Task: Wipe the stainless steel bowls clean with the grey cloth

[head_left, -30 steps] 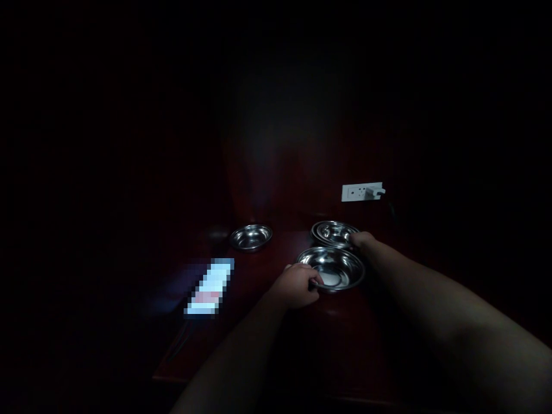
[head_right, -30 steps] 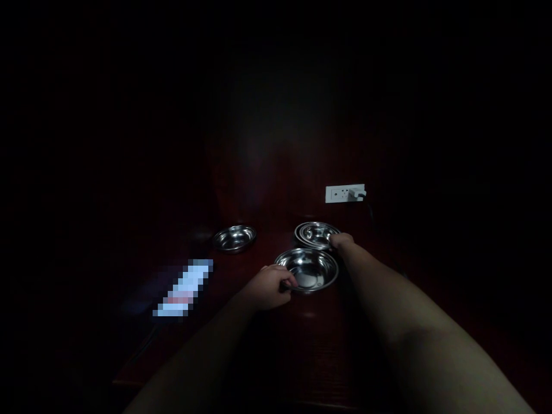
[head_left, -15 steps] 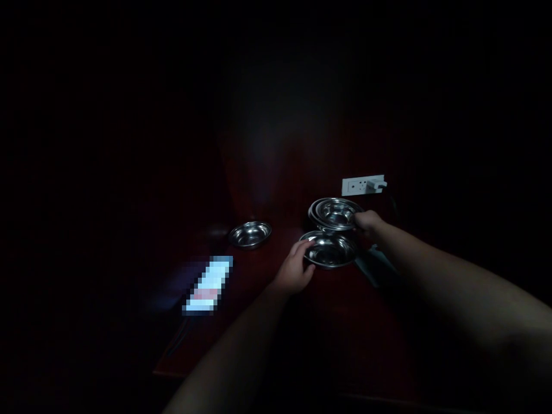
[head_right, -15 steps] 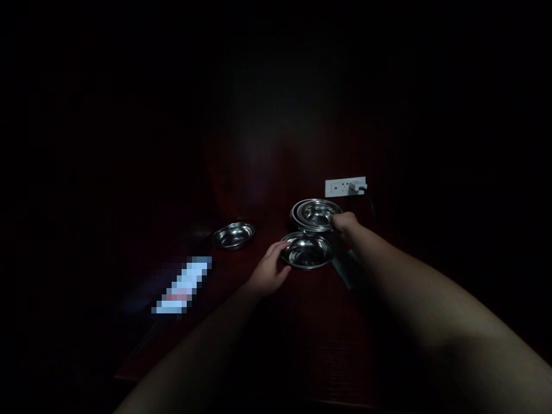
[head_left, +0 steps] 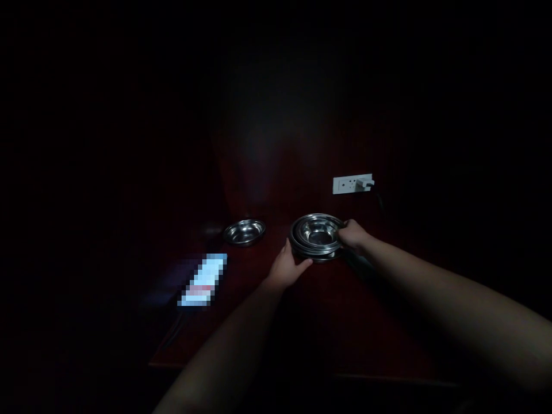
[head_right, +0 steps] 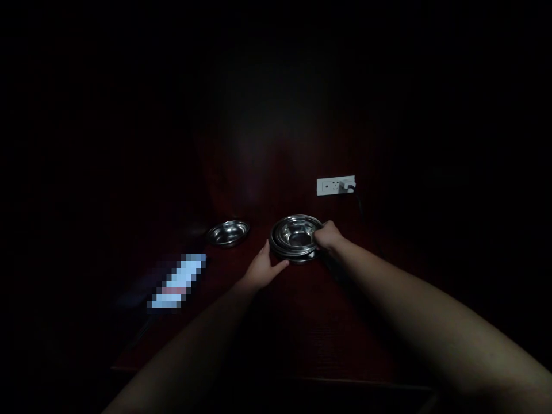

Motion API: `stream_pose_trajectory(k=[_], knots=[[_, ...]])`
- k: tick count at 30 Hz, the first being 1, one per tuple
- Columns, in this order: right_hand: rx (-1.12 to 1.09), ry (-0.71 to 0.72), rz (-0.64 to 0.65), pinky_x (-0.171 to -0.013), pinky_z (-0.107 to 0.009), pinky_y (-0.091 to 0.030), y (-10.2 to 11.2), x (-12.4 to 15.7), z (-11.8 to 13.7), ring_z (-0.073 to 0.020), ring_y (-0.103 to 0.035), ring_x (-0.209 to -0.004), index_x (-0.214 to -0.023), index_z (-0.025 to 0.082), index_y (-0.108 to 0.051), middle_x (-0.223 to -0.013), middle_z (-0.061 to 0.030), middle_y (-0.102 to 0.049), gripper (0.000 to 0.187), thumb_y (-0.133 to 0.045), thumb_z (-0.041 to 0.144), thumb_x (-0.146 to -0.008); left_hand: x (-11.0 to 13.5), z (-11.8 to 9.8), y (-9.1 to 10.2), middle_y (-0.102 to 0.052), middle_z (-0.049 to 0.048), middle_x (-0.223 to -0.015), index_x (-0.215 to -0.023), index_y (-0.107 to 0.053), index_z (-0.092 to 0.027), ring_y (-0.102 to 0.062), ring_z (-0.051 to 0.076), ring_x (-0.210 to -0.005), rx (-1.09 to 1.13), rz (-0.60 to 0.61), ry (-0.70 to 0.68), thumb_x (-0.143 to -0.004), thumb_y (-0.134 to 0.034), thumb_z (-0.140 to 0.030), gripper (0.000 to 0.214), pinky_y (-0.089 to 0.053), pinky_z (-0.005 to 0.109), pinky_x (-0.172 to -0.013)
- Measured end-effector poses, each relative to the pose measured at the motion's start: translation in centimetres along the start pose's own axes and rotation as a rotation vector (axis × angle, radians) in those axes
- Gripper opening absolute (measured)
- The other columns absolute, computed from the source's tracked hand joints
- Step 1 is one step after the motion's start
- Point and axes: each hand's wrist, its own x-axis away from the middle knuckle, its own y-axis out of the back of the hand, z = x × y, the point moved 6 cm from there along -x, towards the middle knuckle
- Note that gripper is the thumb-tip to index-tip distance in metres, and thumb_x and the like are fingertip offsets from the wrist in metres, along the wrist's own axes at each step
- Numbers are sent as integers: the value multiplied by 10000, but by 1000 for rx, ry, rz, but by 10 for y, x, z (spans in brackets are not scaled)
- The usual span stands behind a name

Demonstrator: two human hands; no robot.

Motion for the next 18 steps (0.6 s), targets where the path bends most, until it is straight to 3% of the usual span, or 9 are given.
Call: stream_pose_trajectory(k=[3, 9, 13, 18], knots=[[74, 15, -10, -409, -232, -427, -3, -1, -5, -136, -552, -491, -1085, 103, -518, -682, -64, -615, 450, -687, 182, -675, 0, 6, 1, -351, 203, -1469, -1475, -69, -78, -373, 307, -1338, -25, -31, 111, -692, -655, -549, 1085, -336, 376, -1077], [273, 88, -65, -648, -286, -503, 5, -5, -8, -226, -644, -809, -1065, 107, -568, -961, -154, -655, 384, -612, 169, -689, -1, 2, -2, -340, 178, -1482, -1440, -240, -48, -330, 263, -1369, -93, -3, 22, -749, -608, -504, 906, -270, 312, -1119], [418, 172, -52, -820, -322, -476, 7, -3, -7, -270, -613, -992, -1064, 106, -601, -1082, -175, -622, 370, -595, 191, -703, -2, 4, -3, -334, 179, -1485, -1439, -244, -49, -321, 261, -1374, -112, -3, 40, -777, -574, -499, 866, -267, 318, -1120], [551, 240, -23, -920, -391, -426, 2, 4, -5, -330, -572, -1075, -1085, 81, -607, -1201, -228, -531, 408, -570, 325, -760, -1, 1, -3, -340, 184, -1480, -1442, -230, -35, -339, 255, -1365, -140, 4, 40, -790, -549, -503, 864, -269, 307, -1119]])
